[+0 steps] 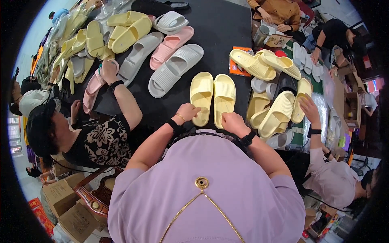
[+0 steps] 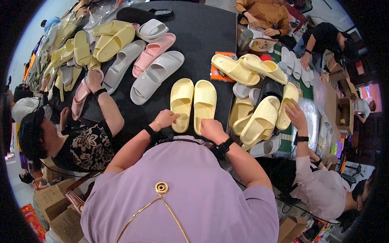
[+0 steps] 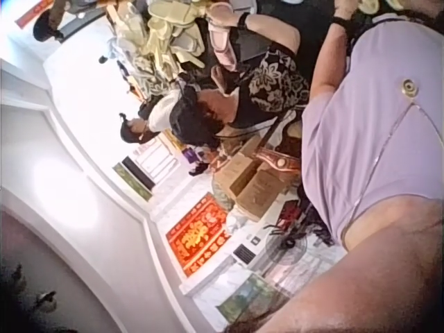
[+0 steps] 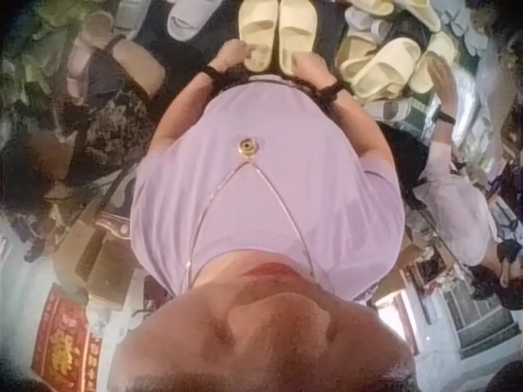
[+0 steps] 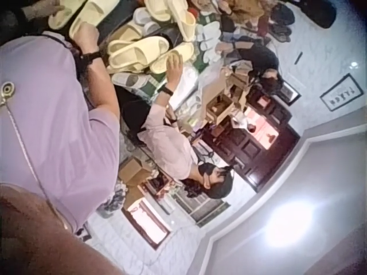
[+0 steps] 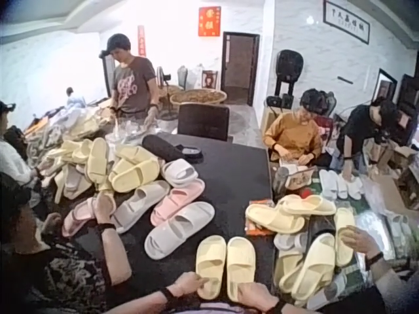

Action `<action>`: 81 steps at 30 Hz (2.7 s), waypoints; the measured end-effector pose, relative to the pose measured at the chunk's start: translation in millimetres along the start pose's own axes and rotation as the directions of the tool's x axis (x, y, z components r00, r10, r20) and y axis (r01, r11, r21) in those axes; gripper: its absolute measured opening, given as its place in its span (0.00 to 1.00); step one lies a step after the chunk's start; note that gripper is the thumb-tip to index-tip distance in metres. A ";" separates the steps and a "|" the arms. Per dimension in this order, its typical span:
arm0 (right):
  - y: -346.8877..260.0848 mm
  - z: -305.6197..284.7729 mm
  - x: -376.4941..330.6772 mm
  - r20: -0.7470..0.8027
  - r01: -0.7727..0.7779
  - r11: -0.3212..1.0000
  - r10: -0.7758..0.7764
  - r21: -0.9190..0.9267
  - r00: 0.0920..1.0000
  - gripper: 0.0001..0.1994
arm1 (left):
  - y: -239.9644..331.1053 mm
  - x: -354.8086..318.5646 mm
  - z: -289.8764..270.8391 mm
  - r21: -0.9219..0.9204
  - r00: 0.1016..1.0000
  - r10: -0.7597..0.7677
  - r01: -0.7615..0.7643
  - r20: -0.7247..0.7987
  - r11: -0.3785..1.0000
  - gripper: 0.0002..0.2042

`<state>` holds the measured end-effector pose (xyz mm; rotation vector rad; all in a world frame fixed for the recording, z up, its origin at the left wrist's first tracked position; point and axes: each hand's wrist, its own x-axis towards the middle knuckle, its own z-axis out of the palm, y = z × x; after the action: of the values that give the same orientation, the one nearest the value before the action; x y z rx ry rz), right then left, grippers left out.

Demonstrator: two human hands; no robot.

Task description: Trim excess material and assemble components for slippers and sandals.

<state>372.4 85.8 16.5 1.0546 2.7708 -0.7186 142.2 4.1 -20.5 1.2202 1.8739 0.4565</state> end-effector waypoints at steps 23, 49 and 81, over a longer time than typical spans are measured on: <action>19.3 -0.4 27.7 -0.598 0.133 0.981 -0.022 0.143 0.801 0.06 | 15.7 60.6 -32.5 -0.091 0.775 0.068 -0.160 -0.629 0.983 0.11; 6.4 26.1 59.7 -0.334 0.078 0.994 -0.098 -0.071 0.937 0.10 | 18.5 116.2 -38.4 0.192 0.824 0.263 -0.190 -0.501 0.963 0.16; 9.5 39.0 61.5 -0.245 0.057 0.996 -0.071 -0.064 0.967 0.08 | 91.3 153.7 10.5 0.372 0.958 0.139 -0.037 -0.250 0.927 0.09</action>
<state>328.9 111.3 -36.9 1.1187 3.0275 -0.5448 175.3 179.6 -33.2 1.5574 2.2153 0.3466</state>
